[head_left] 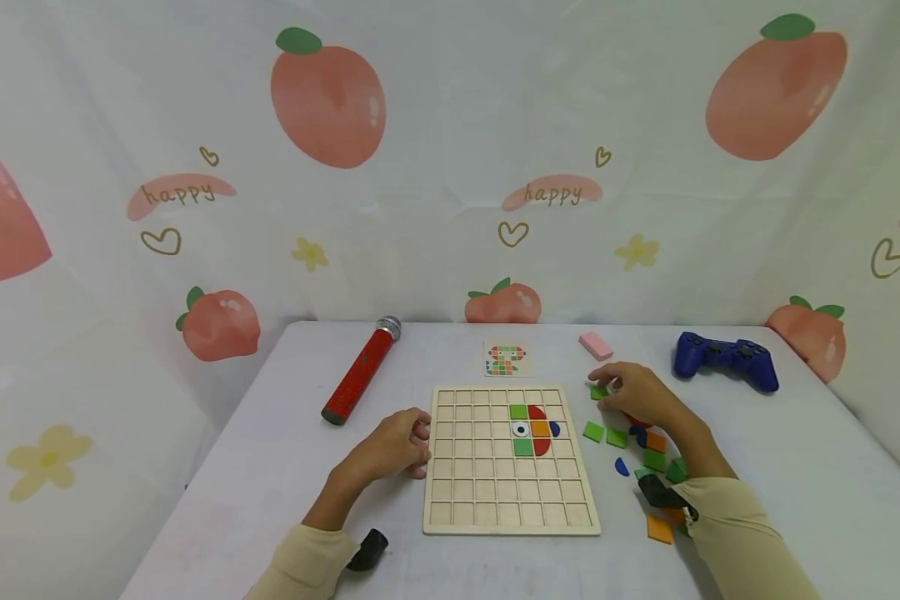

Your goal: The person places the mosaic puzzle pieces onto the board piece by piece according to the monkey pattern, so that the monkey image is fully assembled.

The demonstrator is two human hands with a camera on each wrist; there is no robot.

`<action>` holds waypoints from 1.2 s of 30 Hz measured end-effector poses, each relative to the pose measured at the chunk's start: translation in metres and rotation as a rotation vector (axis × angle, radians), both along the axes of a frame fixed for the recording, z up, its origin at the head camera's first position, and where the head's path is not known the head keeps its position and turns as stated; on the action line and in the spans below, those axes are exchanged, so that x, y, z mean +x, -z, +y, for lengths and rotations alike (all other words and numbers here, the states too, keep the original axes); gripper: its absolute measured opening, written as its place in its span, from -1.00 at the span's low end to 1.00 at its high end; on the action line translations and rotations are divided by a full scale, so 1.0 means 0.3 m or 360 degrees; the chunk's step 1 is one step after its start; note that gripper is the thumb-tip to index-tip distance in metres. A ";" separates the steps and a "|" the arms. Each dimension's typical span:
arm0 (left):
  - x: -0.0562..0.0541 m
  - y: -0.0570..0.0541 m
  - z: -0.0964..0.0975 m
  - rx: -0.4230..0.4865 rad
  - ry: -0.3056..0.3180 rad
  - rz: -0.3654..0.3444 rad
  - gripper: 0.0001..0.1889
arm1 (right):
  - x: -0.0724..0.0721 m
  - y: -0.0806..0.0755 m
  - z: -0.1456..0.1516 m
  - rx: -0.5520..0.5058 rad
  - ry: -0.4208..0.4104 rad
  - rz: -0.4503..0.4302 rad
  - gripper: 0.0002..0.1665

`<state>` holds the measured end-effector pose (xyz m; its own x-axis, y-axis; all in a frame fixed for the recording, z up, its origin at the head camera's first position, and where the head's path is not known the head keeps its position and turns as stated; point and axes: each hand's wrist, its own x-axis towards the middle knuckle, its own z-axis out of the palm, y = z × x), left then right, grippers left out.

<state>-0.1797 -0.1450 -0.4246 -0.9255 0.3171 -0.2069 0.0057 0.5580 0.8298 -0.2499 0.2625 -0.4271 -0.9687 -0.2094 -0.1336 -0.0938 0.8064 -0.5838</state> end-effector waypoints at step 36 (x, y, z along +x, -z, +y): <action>-0.002 0.006 -0.005 0.0011 -0.0004 -0.0007 -0.49 | -0.012 -0.001 -0.153 -0.0088 -0.0253 0.0155 -0.59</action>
